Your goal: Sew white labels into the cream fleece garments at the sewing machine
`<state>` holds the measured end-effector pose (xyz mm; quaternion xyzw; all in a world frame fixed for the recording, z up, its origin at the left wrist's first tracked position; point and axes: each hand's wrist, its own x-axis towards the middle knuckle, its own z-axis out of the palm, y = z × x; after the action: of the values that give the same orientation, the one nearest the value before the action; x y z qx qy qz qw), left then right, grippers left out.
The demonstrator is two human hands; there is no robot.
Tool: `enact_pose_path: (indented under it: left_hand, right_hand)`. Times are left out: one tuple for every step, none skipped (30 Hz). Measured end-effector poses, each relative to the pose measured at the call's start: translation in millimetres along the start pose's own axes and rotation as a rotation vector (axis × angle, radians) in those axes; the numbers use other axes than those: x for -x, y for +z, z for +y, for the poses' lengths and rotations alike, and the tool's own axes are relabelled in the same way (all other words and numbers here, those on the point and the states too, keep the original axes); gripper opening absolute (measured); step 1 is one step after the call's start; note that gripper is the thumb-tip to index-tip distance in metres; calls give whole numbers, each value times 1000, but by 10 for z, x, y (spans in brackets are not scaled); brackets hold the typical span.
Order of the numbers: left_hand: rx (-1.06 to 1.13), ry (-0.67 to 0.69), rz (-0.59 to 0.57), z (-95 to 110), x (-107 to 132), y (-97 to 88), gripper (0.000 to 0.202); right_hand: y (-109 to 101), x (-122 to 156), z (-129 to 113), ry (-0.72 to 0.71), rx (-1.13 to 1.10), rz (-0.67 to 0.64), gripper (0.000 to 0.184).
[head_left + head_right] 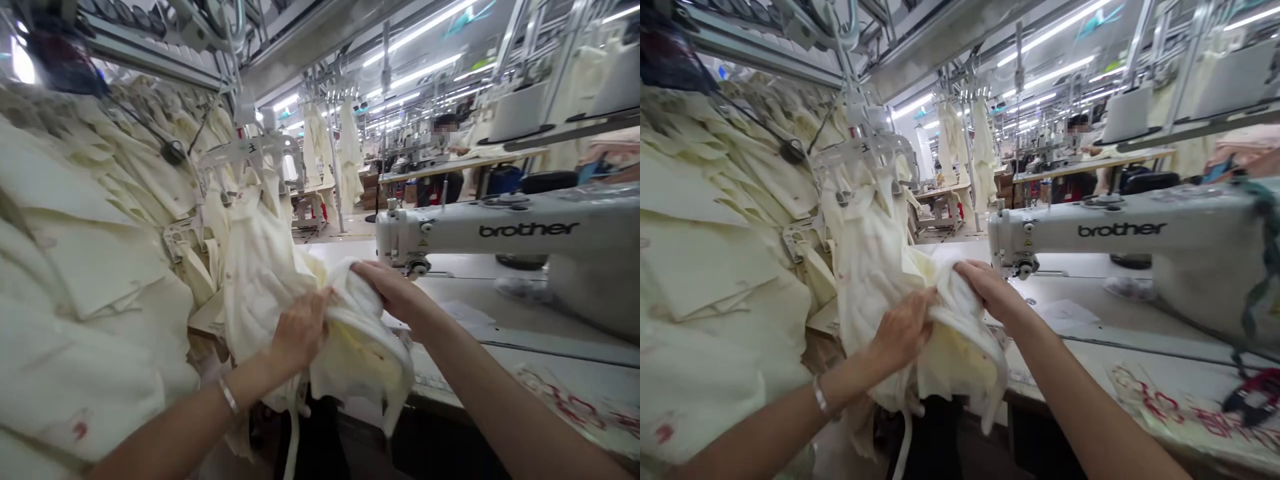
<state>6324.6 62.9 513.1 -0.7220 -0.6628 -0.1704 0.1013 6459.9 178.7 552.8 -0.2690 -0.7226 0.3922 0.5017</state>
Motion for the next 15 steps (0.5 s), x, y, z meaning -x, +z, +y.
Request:
enact_pose_path:
  left_hand:
    - [-11,-27,-21,-23,-180,27,47]
    - [-10,-32,-39,-46,-333,-4,46]
    - [-2,-16,-52,-55,-460,-87,45]
    - [2,11,-53,-39,-566,-209,45]
    - [2,45,-44,9,-658,-358,44]
    - [-7,83,-22,86,-740,-519,40]
    - [-24,127,7,187,-819,-683,33]
    - [-50,165,43,304,-895,-840,27]
    - [-79,195,79,423,-968,-983,23]
    - [-106,215,116,535,-1037,-1110,23]
    - [-124,223,148,630,-1099,-1220,23]
    - [-132,227,178,700,-1149,-1312,24]
    - [-125,228,204,743,-1188,-1388,24]
    - [-93,224,230,758,-1215,-1448,23]
    - [-44,218,252,748,-1231,-1491,23]
  right_hand:
    - [-71,63,90,-20,54,32,23]
    - [-137,171,141,-46,107,70,20]
    - [-185,317,154,-79,152,119,17]
    - [-204,487,133,-125,194,162,15]
    - [-189,664,90,-169,226,191,16]
    - [-140,832,36,-231,260,210,14]
    - [-60,976,-15,-312,331,141,12]
    - [39,1086,-53,-371,365,77,16]
    - [144,1161,-72,-383,373,81,19]
    - [242,1207,-70,-379,359,58,18]
    - [321,1232,-46,-345,318,38,17]
    - [371,1253,-4,-283,258,-3,19]
    - [387,1282,50,-199,173,-70,22]
    - [370,1330,113,-97,62,-152,24]
    - [322,1405,177,11,-69,-224,26]
